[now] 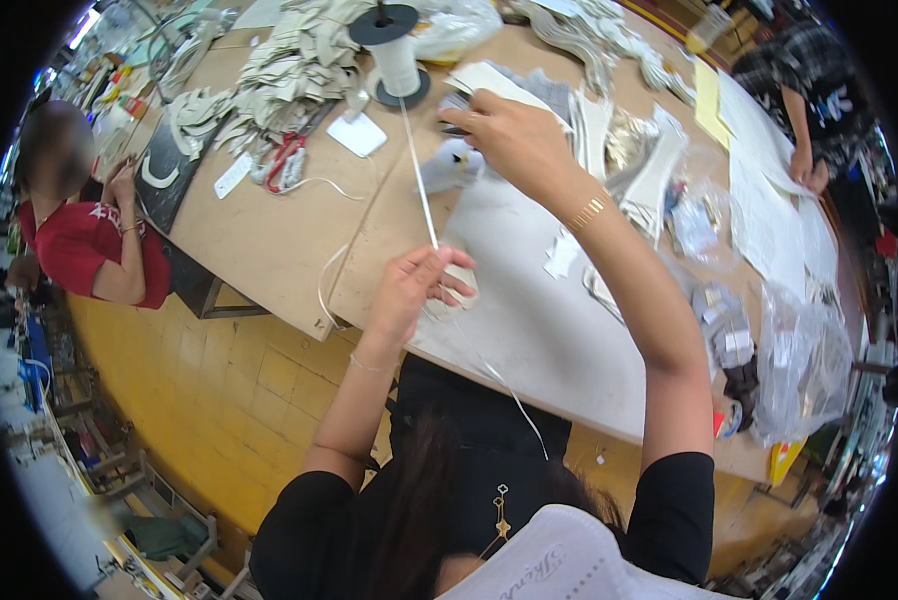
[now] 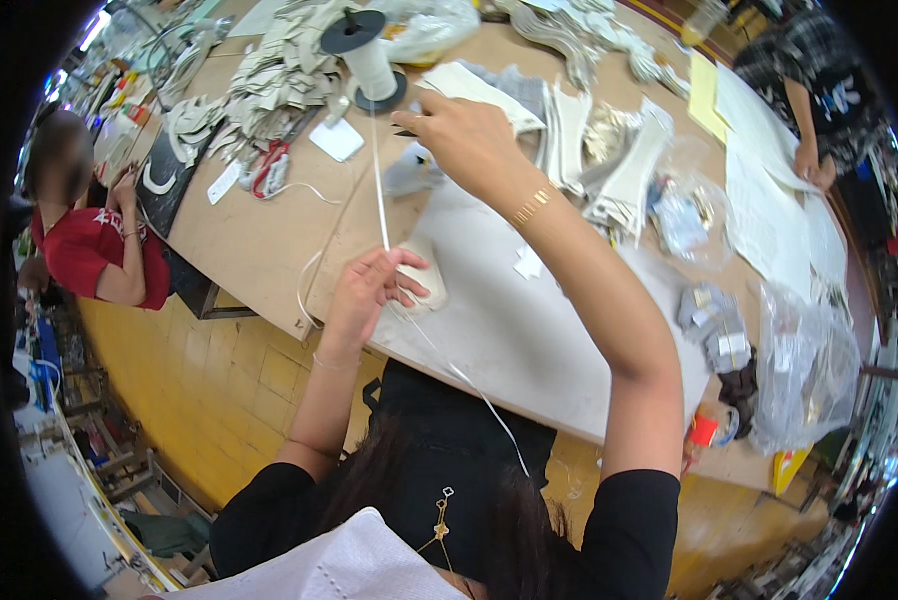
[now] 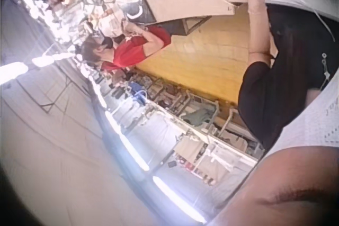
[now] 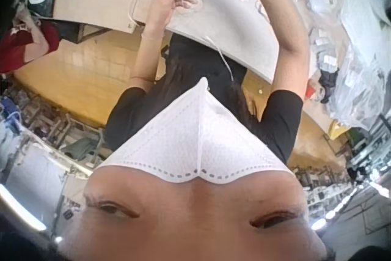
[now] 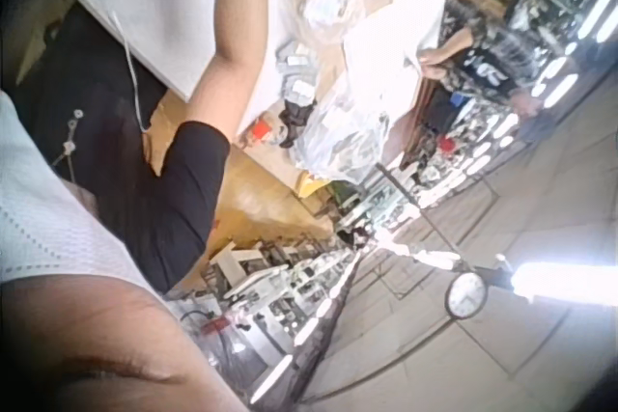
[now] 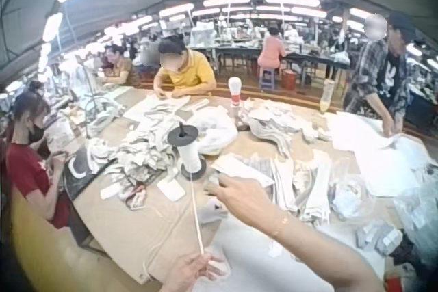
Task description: The person hand-sews white fabric mask pieces using a needle and thread. They repeatedly pick up pieces, stitch along the edges, and place finished pieces into a pile on the table.
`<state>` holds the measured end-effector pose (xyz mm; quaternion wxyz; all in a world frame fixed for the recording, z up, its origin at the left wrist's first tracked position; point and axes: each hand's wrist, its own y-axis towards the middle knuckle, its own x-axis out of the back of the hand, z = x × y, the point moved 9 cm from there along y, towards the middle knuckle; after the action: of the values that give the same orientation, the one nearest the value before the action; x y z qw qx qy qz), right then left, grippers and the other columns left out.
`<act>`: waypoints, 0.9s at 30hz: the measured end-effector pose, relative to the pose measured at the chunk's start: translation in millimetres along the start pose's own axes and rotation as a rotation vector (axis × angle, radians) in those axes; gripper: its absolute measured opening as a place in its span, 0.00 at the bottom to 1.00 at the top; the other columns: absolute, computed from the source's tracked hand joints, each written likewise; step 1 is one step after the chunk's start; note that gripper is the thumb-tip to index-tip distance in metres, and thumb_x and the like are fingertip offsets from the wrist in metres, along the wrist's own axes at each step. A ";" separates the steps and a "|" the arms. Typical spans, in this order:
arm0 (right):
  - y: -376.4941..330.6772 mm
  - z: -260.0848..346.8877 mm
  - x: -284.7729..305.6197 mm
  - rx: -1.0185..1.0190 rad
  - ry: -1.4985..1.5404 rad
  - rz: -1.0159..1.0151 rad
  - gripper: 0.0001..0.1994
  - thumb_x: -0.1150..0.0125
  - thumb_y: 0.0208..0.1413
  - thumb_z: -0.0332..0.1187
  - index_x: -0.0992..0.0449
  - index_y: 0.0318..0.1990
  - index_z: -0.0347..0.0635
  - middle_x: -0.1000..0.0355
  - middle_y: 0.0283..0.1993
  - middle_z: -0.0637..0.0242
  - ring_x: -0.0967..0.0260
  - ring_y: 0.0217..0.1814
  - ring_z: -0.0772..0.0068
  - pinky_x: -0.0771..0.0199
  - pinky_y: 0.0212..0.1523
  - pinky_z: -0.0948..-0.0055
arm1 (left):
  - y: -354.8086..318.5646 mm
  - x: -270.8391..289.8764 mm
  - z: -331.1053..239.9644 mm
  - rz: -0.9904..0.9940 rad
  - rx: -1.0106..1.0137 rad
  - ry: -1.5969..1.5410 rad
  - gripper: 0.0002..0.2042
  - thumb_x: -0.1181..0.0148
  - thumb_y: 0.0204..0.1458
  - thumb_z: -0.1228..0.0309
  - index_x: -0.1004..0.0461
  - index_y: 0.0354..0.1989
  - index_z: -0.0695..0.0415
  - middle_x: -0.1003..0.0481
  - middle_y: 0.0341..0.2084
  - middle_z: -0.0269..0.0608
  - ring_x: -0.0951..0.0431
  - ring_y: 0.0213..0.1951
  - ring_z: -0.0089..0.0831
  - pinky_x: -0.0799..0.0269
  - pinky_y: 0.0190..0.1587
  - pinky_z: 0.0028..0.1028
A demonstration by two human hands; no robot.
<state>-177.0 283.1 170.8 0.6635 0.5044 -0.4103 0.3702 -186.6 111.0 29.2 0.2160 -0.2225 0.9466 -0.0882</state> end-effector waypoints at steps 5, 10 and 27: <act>81.0 -3.4 -91.3 0.277 -0.358 0.147 0.20 0.39 0.54 0.28 0.16 0.53 0.62 0.26 0.43 0.72 0.21 0.43 0.69 0.21 0.38 0.66 | -1.0 0.5 -9.1 0.039 -0.009 0.064 0.19 0.47 0.70 0.59 0.21 0.45 0.67 0.18 0.44 0.48 0.14 0.36 0.32 0.21 0.34 0.25; 93.3 1.7 -106.8 0.414 -0.370 0.162 0.20 0.40 0.55 0.27 0.15 0.52 0.63 0.28 0.47 0.73 0.21 0.44 0.70 0.22 0.40 0.65 | -0.9 0.6 -6.8 0.049 0.017 0.057 0.19 0.46 0.69 0.60 0.20 0.44 0.66 0.18 0.43 0.46 0.15 0.36 0.31 0.22 0.34 0.24; -79.8 -0.9 -27.6 -0.572 1.093 0.556 0.34 0.51 0.67 0.65 0.17 0.45 0.38 0.28 0.24 0.68 0.43 0.20 0.80 0.44 0.20 0.77 | -37.2 -79.8 -93.3 0.020 -0.939 1.147 0.07 0.29 0.50 0.70 0.12 0.38 0.51 0.36 0.69 0.55 0.40 0.71 0.59 0.41 0.69 0.46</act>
<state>-115.3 264.5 116.1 0.7633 -0.0751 -0.2121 0.6057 -149.7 121.3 151.6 -0.4294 -0.2018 0.8509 0.2256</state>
